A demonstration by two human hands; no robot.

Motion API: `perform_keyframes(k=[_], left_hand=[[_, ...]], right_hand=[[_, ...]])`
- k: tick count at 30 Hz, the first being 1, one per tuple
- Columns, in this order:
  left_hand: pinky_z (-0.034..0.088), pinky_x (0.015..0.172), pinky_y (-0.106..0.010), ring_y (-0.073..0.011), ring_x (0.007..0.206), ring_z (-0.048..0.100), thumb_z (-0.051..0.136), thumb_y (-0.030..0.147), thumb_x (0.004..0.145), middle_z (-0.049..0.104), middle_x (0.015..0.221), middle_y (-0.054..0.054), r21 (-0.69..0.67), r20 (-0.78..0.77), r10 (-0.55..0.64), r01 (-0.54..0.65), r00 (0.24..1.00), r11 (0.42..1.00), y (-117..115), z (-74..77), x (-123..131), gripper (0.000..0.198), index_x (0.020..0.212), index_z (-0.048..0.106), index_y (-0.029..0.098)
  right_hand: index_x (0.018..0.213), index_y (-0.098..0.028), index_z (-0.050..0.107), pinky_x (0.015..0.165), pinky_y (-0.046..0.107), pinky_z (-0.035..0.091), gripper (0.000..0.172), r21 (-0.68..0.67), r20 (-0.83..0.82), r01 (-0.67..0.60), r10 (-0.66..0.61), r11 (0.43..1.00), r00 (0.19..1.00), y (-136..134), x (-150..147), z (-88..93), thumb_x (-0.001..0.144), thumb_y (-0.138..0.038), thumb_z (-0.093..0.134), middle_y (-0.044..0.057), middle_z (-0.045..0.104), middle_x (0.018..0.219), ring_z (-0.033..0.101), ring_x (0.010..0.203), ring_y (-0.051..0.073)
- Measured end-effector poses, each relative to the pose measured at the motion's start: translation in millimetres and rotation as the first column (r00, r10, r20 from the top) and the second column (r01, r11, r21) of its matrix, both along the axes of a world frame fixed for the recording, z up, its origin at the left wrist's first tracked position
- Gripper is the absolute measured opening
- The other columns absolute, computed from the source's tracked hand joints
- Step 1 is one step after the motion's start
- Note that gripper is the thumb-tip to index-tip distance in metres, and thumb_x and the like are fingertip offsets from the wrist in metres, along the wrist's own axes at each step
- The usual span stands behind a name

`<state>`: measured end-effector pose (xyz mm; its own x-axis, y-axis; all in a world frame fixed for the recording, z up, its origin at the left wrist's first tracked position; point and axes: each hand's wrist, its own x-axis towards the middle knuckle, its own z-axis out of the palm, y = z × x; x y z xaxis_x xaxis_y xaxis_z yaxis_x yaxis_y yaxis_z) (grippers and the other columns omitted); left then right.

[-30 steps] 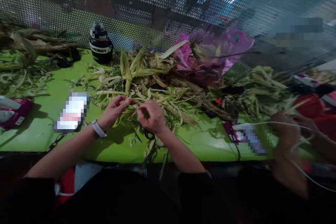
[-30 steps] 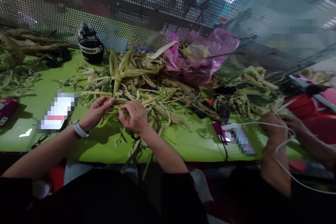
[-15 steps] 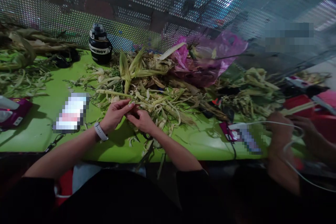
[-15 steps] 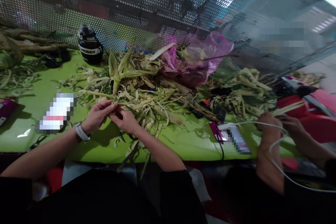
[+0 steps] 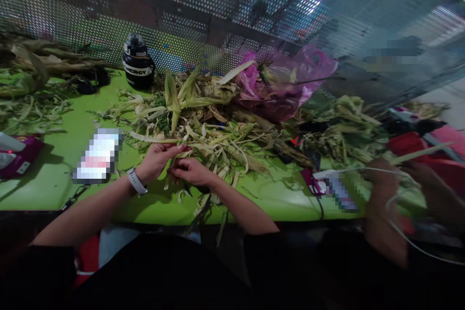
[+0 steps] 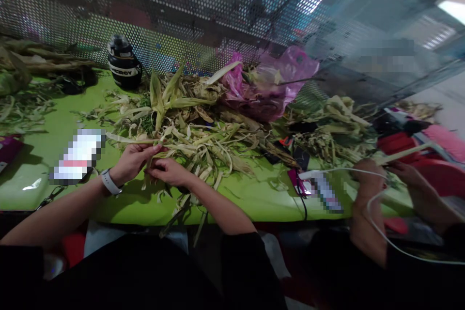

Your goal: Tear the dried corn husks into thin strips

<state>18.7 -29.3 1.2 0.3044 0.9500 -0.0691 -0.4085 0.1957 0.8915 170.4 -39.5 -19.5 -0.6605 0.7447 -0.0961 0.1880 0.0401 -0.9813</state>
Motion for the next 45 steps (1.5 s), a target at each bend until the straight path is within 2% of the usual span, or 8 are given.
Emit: perform_keyframes(k=[7,11,16,20,24,28,37,45], left_hand=[[0.052,0.067,-0.025,-0.0172,0.079,0.068,0.083,0.031,0.065,0.073,0.082,-0.006,-0.05,-0.001,-0.003,0.003,1.0,0.999,4.7,1.4,-1.7,0.036,0.094,0.07,0.014],[0.03,0.044,-0.018,-0.0049,0.048,0.043,0.073,0.036,0.076,0.053,0.056,0.002,0.072,-0.188,-0.039,0.053,0.981,0.996,12.5,6.4,-15.9,0.027,0.065,0.063,0.013],[0.029,0.046,-0.022,-0.0078,0.05,0.038,0.063,0.041,0.083,0.046,0.057,0.001,0.187,-0.37,-0.107,0.186,0.923,0.965,15.7,20.1,-28.5,0.034,0.063,0.061,0.015],[0.023,0.045,-0.025,-0.0077,0.045,0.032,0.064,0.045,0.082,0.041,0.051,0.001,0.151,-0.432,-0.296,0.392,0.852,0.908,13.0,31.4,-23.0,0.041,0.055,0.056,0.016],[0.019,0.044,-0.025,-0.0067,0.044,0.027,0.063,0.047,0.082,0.037,0.047,0.001,0.135,-0.433,-0.379,0.474,0.818,0.87,12.5,31.5,-16.1,0.048,0.048,0.05,0.016],[0.016,0.044,-0.025,-0.0064,0.044,0.024,0.064,0.047,0.081,0.032,0.047,0.003,0.129,-0.453,-0.353,0.452,0.819,0.883,14.2,28.7,-13.2,0.048,0.049,0.048,0.016],[0.016,0.043,-0.025,-0.0057,0.042,0.024,0.067,0.048,0.078,0.033,0.045,0.003,0.081,-0.484,-0.431,0.529,0.762,0.845,15.1,33.3,4.8,0.048,0.048,0.047,0.017],[0.019,0.038,-0.021,-0.0055,0.04,0.033,0.066,0.054,0.077,0.044,0.049,0.003,0.038,-0.418,-0.252,0.294,0.873,0.955,20.4,19.1,-4.2,0.039,0.071,0.063,0.016]], right_hand=[[0.081,-0.013,0.064,0.061,0.022,0.045,0.018,0.3,0.18,-0.026,-0.03,0.954,0.983,-2.3,-4.4,-3.2,0.087,-0.026,0.054,0.002,0.067,0.068,0.06,0.062,0.011],[0.079,-0.016,0.069,0.06,0.022,0.043,0.023,0.546,0.141,-0.087,0.011,0.833,0.99,-15.2,5.3,25.5,0.087,-0.036,0.059,0.002,0.07,0.07,0.058,0.059,0.01],[0.085,-0.019,0.069,0.083,0.032,0.048,0.024,0.732,-0.158,0.376,-0.395,0.568,0.905,-9.1,30.7,74.5,0.091,-0.037,0.053,0.006,0.072,0.087,0.064,0.084,0.016],[0.099,-0.018,0.071,0.101,0.037,0.042,0.037,0.564,-0.025,0.273,-0.315,0.78,0.949,19.1,32.1,78.2,0.09,-0.049,0.051,0.008,0.068,0.114,0.059,0.111,0.019],[0.101,-0.015,0.071,0.078,0.028,0.051,0.049,0.14,-0.051,0.087,-0.081,0.986,0.995,36.2,16.1,65.9,0.084,-0.059,0.055,0.006,0.071,0.096,0.064,0.088,0.017],[0.095,-0.016,0.072,0.062,0.022,0.048,0.045,-0.028,-0.161,0.179,-0.181,0.983,0.97,39.5,4.3,63.0,0.073,-0.055,0.069,0.003,0.071,0.085,0.061,0.07,0.012],[0.075,-0.015,0.07,0.084,0.026,0.046,0.042,0.122,-0.27,0.426,-0.383,0.896,0.883,55.2,3.7,58.7,0.071,-0.056,0.069,0.002,0.069,0.078,0.062,0.081,0.014],[0.07,-0.012,0.064,0.061,0.023,0.037,0.056,0.243,0.131,0.167,-0.203,0.956,0.97,53.4,35.6,53.5,0.08,-0.065,0.053,-0.001,0.056,0.063,0.048,0.061,0.01]])
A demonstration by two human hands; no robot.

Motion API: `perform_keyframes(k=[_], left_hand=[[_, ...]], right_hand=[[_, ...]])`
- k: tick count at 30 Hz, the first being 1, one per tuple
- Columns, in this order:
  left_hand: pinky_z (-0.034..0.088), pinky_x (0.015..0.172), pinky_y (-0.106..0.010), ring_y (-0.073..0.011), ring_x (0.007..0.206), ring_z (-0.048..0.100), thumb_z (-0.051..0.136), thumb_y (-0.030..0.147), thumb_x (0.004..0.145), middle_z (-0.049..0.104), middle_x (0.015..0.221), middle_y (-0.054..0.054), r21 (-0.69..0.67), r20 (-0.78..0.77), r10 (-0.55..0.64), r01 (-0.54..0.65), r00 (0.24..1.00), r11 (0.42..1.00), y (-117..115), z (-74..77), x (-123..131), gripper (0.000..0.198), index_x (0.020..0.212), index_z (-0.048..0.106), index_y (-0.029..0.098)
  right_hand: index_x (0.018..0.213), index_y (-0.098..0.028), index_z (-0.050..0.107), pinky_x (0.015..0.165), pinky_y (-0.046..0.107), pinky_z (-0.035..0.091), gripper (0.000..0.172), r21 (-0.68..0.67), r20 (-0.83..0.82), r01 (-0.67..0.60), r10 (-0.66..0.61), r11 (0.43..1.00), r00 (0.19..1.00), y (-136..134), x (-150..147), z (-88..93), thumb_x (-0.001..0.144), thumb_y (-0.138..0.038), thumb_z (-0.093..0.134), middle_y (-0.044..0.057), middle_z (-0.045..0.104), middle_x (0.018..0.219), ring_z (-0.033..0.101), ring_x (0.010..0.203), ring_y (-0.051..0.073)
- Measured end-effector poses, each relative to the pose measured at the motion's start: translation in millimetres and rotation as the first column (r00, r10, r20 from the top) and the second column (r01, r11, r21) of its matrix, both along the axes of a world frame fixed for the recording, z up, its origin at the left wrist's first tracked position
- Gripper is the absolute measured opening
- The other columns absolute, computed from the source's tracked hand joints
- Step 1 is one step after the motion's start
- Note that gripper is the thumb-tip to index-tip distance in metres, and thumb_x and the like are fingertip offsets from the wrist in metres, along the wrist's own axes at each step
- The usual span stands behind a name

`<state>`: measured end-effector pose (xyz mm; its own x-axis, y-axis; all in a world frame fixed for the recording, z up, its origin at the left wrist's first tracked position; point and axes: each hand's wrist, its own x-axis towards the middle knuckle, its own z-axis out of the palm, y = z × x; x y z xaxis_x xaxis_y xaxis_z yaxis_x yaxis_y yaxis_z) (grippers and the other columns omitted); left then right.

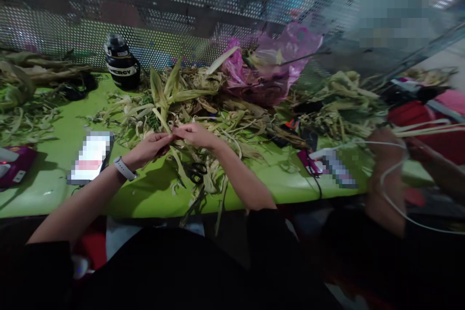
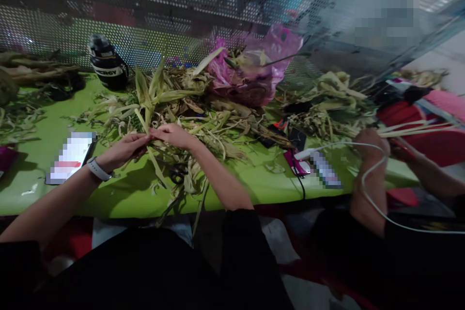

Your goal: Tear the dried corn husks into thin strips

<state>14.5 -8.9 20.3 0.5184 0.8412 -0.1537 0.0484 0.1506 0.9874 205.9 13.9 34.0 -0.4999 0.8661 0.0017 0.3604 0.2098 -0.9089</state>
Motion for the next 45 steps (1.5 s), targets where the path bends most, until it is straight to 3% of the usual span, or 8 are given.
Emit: perform_keyframes(k=[5,10,15,27,34,36,41,45], left_hand=[[0.023,0.04,-0.019,-0.0045,0.041,0.035,0.065,0.05,0.08,0.046,0.05,0.003,0.068,-0.015,0.074,-0.072,0.997,0.995,4.2,1.2,-9.8,0.038,0.065,0.06,0.016],[0.025,0.039,-0.018,-0.0041,0.039,0.035,0.07,0.042,0.077,0.045,0.048,0.003,-0.012,0.031,0.07,-0.07,0.997,0.998,5.4,-5.4,-16.2,0.031,0.066,0.06,0.015],[0.026,0.037,-0.018,-0.005,0.038,0.036,0.068,0.032,0.076,0.041,0.044,0.005,-0.153,0.11,0.112,-0.094,0.988,0.984,6.8,-9.8,-17.9,0.026,0.062,0.055,0.016],[0.029,0.038,-0.018,-0.004,0.039,0.04,0.069,0.037,0.079,0.049,0.048,0.003,-0.061,0.092,0.078,-0.072,0.993,0.995,3.2,-11.4,-13.8,0.031,0.061,0.055,0.015],[0.035,0.04,-0.014,-0.005,0.047,0.052,0.073,0.041,0.075,0.06,0.06,0.002,-0.129,0.159,0.052,-0.031,0.986,0.991,-1.7,-14.3,-9.5,0.031,0.077,0.058,0.015],[0.034,0.04,-0.014,-0.0055,0.052,0.055,0.075,0.042,0.073,0.063,0.068,0.0,-0.125,0.16,0.093,-0.073,0.983,0.989,-2.2,-14.5,-8.2,0.033,0.08,0.059,0.014],[0.03,0.038,-0.014,-0.0019,0.043,0.044,0.073,0.044,0.075,0.056,0.06,0.003,-0.077,0.176,0.15,-0.138,0.973,0.987,-4.2,-13.9,-5.3,0.034,0.075,0.058,0.013],[0.032,0.038,-0.016,-0.0035,0.043,0.045,0.072,0.043,0.077,0.057,0.059,0.002,0.006,0.149,0.151,-0.154,0.977,0.988,-3.6,-17.0,-5.2,0.032,0.083,0.06,0.014]], right_hand=[[0.083,-0.012,0.067,0.069,0.024,0.04,0.044,0.145,0.074,-0.067,0.056,0.987,0.996,-4.6,12.0,-3.5,0.081,-0.055,0.06,0.001,0.063,0.076,0.053,0.07,0.011],[0.082,-0.016,0.067,0.079,0.027,0.041,0.03,0.509,0.079,0.022,-0.072,0.861,0.994,-8.1,2.6,-10.8,0.089,-0.043,0.056,0.004,0.065,0.081,0.057,0.08,0.014],[0.081,-0.017,0.066,0.072,0.027,0.042,0.03,0.589,0.028,0.024,-0.05,0.808,0.998,-11.3,-3.7,-20.0,0.091,-0.043,0.054,0.003,0.063,0.077,0.057,0.074,0.014],[0.079,-0.018,0.067,0.074,0.03,0.042,0.031,0.716,0.04,0.134,-0.232,0.685,0.972,-3.1,2.2,-30.5,0.091,-0.042,0.053,0.005,0.065,0.076,0.058,0.075,0.016],[0.107,-0.019,0.064,0.096,0.037,0.039,0.027,0.795,0.011,0.217,-0.372,0.566,0.928,-12.5,5.3,-26.1,0.095,-0.037,0.047,0.011,0.066,0.111,0.056,0.108,0.021],[0.093,-0.018,0.065,0.088,0.034,0.041,0.028,0.777,0.051,0.194,-0.367,0.599,0.929,-17.5,4.6,-23.3,0.095,-0.037,0.045,0.01,0.068,0.095,0.058,0.095,0.021],[0.08,-0.018,0.059,0.066,0.025,0.038,0.035,0.527,0.212,0.019,-0.154,0.85,0.965,-23.6,-0.5,-26.1,0.097,-0.041,0.039,0.003,0.062,0.073,0.054,0.067,0.014],[0.084,-0.018,0.057,0.067,0.024,0.037,0.029,0.533,0.182,-0.013,-0.099,0.846,0.978,-23.8,-3.8,-29.1,0.097,-0.037,0.04,0.003,0.061,0.076,0.053,0.069,0.014]])
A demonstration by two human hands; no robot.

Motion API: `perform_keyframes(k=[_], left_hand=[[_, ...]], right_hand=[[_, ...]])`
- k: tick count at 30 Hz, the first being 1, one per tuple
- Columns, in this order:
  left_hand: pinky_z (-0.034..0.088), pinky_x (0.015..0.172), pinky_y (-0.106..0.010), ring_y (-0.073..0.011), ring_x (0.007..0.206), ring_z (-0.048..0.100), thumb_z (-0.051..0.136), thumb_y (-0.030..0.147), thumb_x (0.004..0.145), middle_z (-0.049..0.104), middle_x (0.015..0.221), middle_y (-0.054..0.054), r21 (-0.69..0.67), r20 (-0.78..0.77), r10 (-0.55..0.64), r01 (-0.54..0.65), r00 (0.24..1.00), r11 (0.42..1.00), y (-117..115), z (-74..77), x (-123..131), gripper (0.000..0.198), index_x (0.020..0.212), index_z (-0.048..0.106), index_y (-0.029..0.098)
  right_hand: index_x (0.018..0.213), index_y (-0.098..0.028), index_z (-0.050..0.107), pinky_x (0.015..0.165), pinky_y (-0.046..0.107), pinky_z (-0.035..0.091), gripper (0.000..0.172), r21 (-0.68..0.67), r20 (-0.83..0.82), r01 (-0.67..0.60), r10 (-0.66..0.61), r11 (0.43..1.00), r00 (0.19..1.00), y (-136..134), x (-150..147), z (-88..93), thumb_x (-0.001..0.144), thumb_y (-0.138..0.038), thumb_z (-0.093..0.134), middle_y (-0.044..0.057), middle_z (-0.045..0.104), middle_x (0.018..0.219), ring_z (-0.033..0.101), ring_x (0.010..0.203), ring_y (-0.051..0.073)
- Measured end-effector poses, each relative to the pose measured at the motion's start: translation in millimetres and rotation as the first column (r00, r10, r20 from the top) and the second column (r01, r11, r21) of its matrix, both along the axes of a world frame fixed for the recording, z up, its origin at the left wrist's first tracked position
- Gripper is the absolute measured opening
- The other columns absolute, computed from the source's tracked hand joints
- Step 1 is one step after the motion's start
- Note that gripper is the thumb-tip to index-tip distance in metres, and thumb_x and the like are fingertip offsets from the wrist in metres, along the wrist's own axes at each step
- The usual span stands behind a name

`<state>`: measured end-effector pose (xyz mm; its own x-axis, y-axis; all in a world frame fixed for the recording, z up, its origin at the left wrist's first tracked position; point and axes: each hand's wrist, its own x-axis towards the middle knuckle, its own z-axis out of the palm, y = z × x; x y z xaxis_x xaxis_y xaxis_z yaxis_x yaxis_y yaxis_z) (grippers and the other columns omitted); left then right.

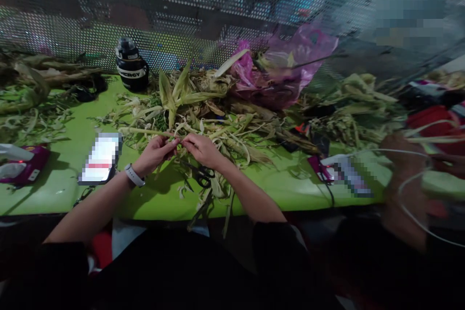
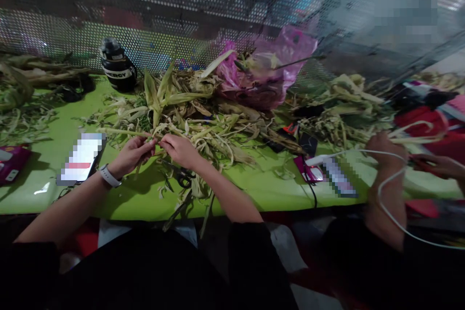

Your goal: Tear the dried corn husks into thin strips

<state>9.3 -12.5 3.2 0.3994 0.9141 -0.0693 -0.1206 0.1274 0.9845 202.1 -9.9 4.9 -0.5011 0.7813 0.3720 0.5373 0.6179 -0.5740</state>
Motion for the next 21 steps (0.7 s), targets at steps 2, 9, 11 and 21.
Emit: perform_keyframes(k=[2,9,11,21], left_hand=[[0.033,0.039,-0.016,-0.0041,0.043,0.047,0.07,0.044,0.078,0.06,0.061,0.001,0.031,-0.034,0.005,-0.004,0.999,0.999,0.9,-2.0,-1.1,0.032,0.082,0.061,0.013],[0.033,0.039,-0.016,-0.0045,0.043,0.046,0.071,0.042,0.078,0.059,0.056,0.002,0.034,0.01,0.039,-0.04,0.999,0.999,2.3,-2.0,-5.7,0.03,0.079,0.063,0.014],[0.039,0.045,-0.017,-0.0059,0.047,0.052,0.073,0.041,0.076,0.062,0.058,0.001,-0.001,0.064,0.042,-0.042,0.997,0.999,3.5,-1.7,-6.7,0.029,0.083,0.064,0.014],[0.048,0.095,-0.033,-0.0174,0.099,0.066,0.069,0.038,0.08,0.072,0.098,-0.006,0.044,0.271,0.156,-0.174,0.95,0.984,1.5,-9.0,4.4,0.031,0.102,0.065,0.017]], right_hand=[[0.082,-0.018,0.057,0.068,0.025,0.036,0.028,0.066,0.038,-0.01,0.008,0.998,0.999,0.4,0.2,0.3,0.097,-0.035,0.04,0.004,0.061,0.077,0.053,0.07,0.014],[0.081,-0.018,0.059,0.069,0.026,0.038,0.029,0.148,0.101,0.01,-0.025,0.989,0.995,5.6,7.2,1.0,0.097,-0.035,0.042,0.004,0.063,0.075,0.054,0.072,0.015],[0.083,-0.018,0.061,0.071,0.027,0.041,0.03,0.189,0.086,0.029,-0.046,0.981,0.995,6.3,7.2,-0.1,0.098,-0.035,0.041,0.005,0.064,0.077,0.056,0.074,0.016],[0.104,-0.02,0.064,0.085,0.04,0.044,0.022,0.451,-0.016,0.222,-0.241,0.864,0.97,-23.6,-12.0,-10.5,0.091,-0.031,0.051,0.011,0.065,0.094,0.057,0.094,0.024]])
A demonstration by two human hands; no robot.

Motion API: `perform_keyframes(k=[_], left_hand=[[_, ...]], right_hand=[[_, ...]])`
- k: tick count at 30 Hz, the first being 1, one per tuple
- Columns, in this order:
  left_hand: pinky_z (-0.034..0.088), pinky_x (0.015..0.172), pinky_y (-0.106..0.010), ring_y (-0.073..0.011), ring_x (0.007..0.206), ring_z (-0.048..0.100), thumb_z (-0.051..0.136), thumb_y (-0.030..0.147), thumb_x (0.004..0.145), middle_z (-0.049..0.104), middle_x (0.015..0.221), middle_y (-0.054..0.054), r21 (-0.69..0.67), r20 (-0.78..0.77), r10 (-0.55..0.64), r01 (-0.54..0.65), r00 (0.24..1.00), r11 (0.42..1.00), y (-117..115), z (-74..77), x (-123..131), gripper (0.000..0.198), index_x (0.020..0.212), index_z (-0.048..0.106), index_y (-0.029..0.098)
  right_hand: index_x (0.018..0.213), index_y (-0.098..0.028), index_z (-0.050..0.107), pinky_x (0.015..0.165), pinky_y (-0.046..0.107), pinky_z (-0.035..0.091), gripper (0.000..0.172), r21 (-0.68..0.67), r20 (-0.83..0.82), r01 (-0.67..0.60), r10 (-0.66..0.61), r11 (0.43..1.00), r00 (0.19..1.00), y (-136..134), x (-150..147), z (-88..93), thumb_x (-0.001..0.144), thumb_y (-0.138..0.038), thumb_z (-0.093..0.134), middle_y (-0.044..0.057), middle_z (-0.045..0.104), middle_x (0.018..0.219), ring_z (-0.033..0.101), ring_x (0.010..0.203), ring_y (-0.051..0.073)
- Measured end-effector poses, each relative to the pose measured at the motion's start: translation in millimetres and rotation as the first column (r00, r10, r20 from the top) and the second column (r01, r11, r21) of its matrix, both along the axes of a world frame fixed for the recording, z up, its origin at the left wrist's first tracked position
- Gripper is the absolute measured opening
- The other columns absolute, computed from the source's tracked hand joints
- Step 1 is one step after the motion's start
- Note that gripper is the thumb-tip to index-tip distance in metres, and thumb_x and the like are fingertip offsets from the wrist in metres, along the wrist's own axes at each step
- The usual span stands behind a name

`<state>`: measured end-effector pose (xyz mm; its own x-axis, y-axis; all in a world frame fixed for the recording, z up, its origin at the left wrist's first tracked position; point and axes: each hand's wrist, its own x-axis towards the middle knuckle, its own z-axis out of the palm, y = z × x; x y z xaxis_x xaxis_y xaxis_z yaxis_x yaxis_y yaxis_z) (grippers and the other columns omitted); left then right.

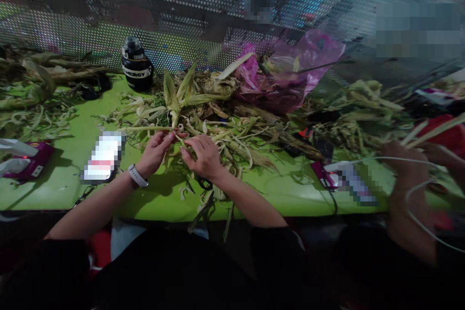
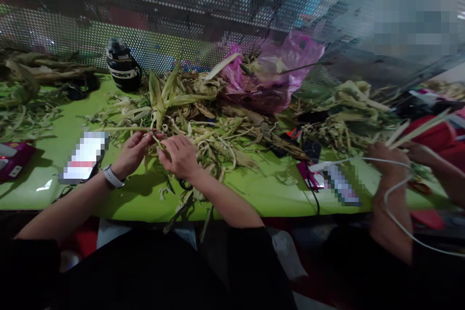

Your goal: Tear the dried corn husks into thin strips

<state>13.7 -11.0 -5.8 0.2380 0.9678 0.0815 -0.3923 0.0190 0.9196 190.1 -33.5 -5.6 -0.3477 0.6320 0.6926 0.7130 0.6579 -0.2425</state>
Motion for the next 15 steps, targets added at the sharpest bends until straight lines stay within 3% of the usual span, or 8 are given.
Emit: perform_keyframes(k=[4,8,10,12,15], left_hand=[[0.046,0.097,-0.03,-0.0159,0.103,0.065,0.073,0.036,0.076,0.071,0.105,-0.004,-0.002,0.056,0.083,-0.083,0.995,0.997,-3.3,-1.3,6.4,0.033,0.103,0.066,0.02],[0.049,0.093,-0.03,-0.0172,0.099,0.066,0.075,0.033,0.072,0.071,0.104,-0.005,-0.079,0.102,0.089,-0.081,0.991,0.994,-7.9,4.2,8.4,0.031,0.098,0.065,0.018],[0.051,0.088,-0.03,-0.0184,0.099,0.067,0.075,0.034,0.073,0.072,0.102,-0.005,-0.114,0.085,0.062,-0.052,0.994,0.992,-11.4,6.7,9.1,0.032,0.098,0.064,0.017],[0.051,0.085,-0.029,-0.0184,0.097,0.067,0.075,0.035,0.073,0.072,0.098,-0.005,-0.131,0.065,0.029,-0.02,0.997,0.991,-14.4,7.1,10.0,0.032,0.096,0.062,0.017],[0.051,0.083,-0.028,-0.0169,0.09,0.069,0.077,0.036,0.072,0.073,0.09,-0.005,-0.1,0.036,0.015,-0.011,0.999,0.995,-16.3,4.0,10.3,0.03,0.09,0.063,0.016]], right_hand=[[0.114,-0.027,0.064,0.096,0.046,0.036,0.026,-0.041,0.008,0.031,-0.031,0.999,0.999,-10.0,1.9,-0.4,0.09,-0.03,0.051,0.011,0.064,0.106,0.055,0.107,0.027],[0.098,-0.018,0.068,0.084,0.037,0.042,0.024,-0.194,0.144,-0.063,0.091,0.979,0.985,-8.2,-7.4,-1.9,0.089,-0.034,0.052,0.012,0.067,0.091,0.058,0.09,0.023],[0.088,-0.015,0.067,0.074,0.031,0.042,0.025,-0.336,0.133,-0.06,0.11,0.94,0.985,-3.4,-15.0,-5.4,0.087,-0.037,0.054,0.01,0.066,0.082,0.058,0.079,0.019],[0.085,-0.014,0.065,0.068,0.027,0.041,0.023,-0.478,0.021,-0.121,0.149,0.87,0.989,1.1,-20.5,-9.2,0.087,-0.035,0.055,0.007,0.066,0.078,0.056,0.071,0.015],[0.081,-0.014,0.063,0.063,0.024,0.039,0.018,-0.56,-0.186,-0.263,0.19,0.786,0.964,4.3,-22.6,-11.9,0.087,-0.026,0.051,0.003,0.064,0.073,0.05,0.062,0.011]])
